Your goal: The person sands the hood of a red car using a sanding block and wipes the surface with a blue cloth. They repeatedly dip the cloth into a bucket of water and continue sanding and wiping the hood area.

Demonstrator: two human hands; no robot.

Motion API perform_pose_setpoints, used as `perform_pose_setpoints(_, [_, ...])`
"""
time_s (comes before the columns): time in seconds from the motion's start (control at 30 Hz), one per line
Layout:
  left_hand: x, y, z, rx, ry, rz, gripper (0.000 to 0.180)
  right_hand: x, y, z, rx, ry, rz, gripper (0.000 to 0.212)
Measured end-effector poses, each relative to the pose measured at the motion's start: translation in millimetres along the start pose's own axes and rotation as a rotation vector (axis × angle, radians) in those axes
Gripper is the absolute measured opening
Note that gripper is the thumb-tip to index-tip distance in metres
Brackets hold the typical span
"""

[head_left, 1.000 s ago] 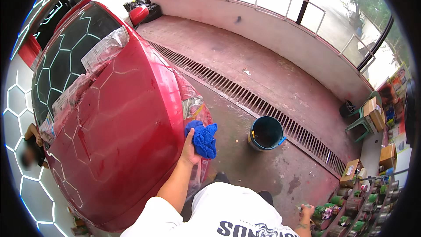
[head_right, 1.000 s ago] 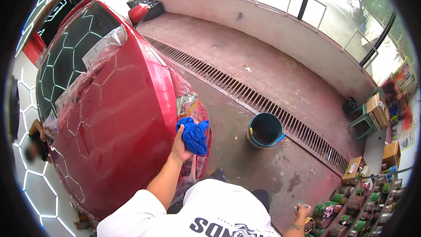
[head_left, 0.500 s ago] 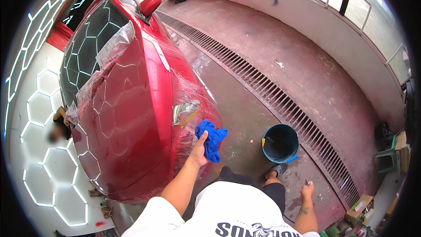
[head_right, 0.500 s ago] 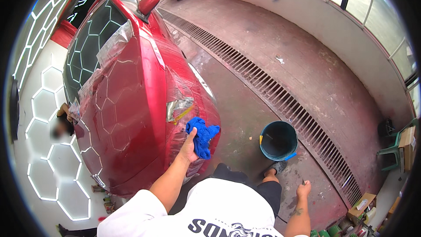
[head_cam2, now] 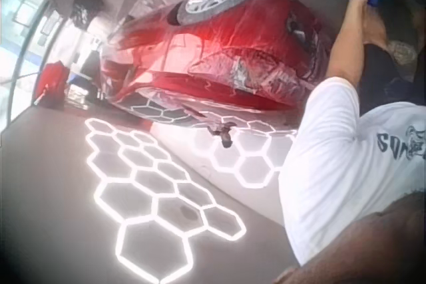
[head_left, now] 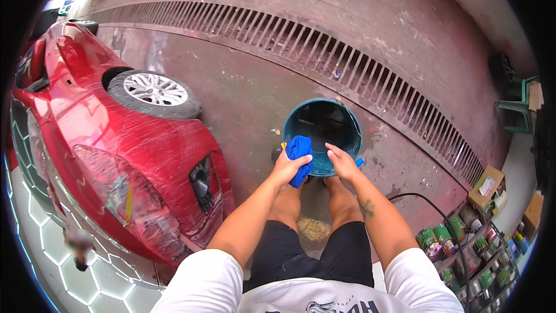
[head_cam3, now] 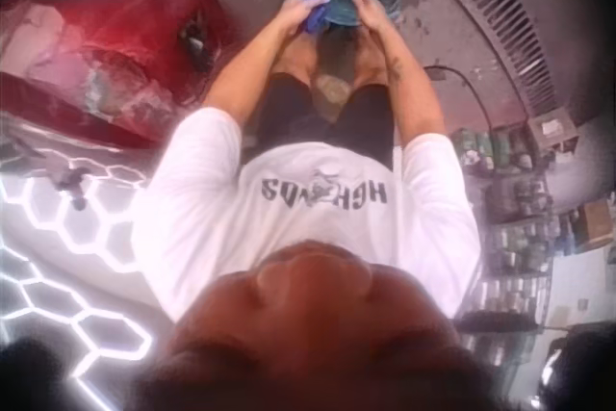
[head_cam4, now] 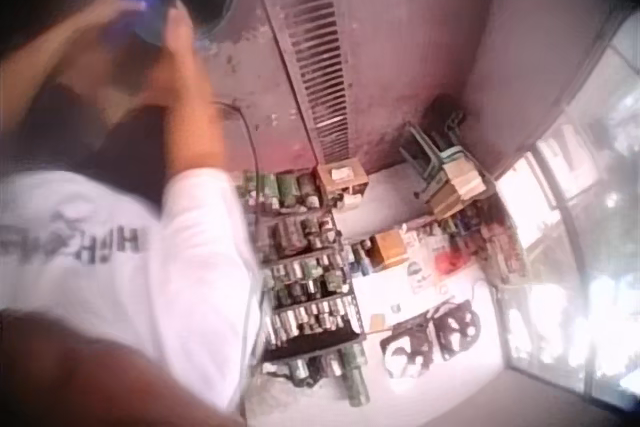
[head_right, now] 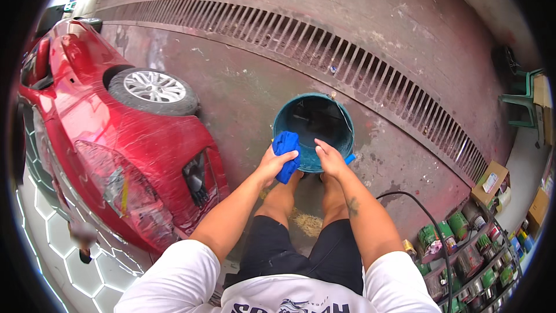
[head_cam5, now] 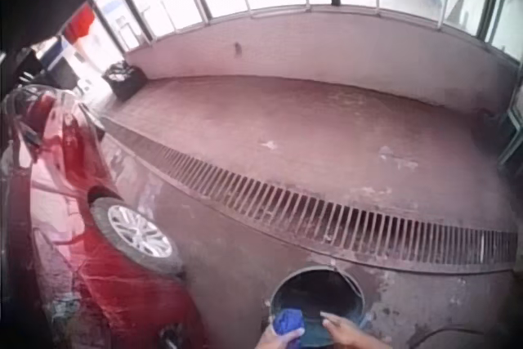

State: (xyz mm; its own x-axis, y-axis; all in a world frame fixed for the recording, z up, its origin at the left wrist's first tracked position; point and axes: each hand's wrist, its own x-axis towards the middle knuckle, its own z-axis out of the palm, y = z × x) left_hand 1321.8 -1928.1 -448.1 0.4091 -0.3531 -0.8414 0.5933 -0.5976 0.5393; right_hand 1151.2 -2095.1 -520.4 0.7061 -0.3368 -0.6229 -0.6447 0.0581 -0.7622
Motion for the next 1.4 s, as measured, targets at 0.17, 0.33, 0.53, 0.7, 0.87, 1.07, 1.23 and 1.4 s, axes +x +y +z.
perform_pose_setpoints(0.17, [185, -50, 59, 0.721, 0.202, 0.000, 0.093, 153, 56, 16, -0.304, 0.159, 0.300, 0.063])
perform_pose_setpoints(0.33, [284, -125, 68, 1.263, 0.179, 0.098, 0.094, 224, 167, 74, -0.964, 0.459, 0.086, 0.069])
perform_pose_setpoints(0.53, [308, -175, 79, 1.339, 0.148, 0.044, 0.086, 227, 227, 77, -0.754, -0.083, 0.180, 0.054])
perform_pose_setpoints(0.7, [308, -106, 48, 1.079, -0.038, -0.391, 0.089, 217, 160, 65, -0.551, -0.122, 0.388, 0.049])
perform_pose_setpoints(0.87, [178, 5, 83, 0.812, 0.261, -0.297, 0.095, 161, 69, 24, -0.221, 0.349, 0.329, 0.047])
perform_pose_setpoints(1.07, [18, 76, 51, 0.474, 0.318, -0.107, 0.089, 73, -87, -40, 0.198, 0.153, 0.442, 0.066])
perform_pose_setpoints(1.23, [-138, 147, -10, 0.134, 0.517, 0.138, 0.074, 58, -224, -89, 0.189, 0.086, 0.205, 0.055])
perform_pose_setpoints(1.4, [-305, 165, -160, -0.185, 0.905, 0.537, 0.062, 58, -419, -147, 0.202, 0.158, -0.050, 0.058])
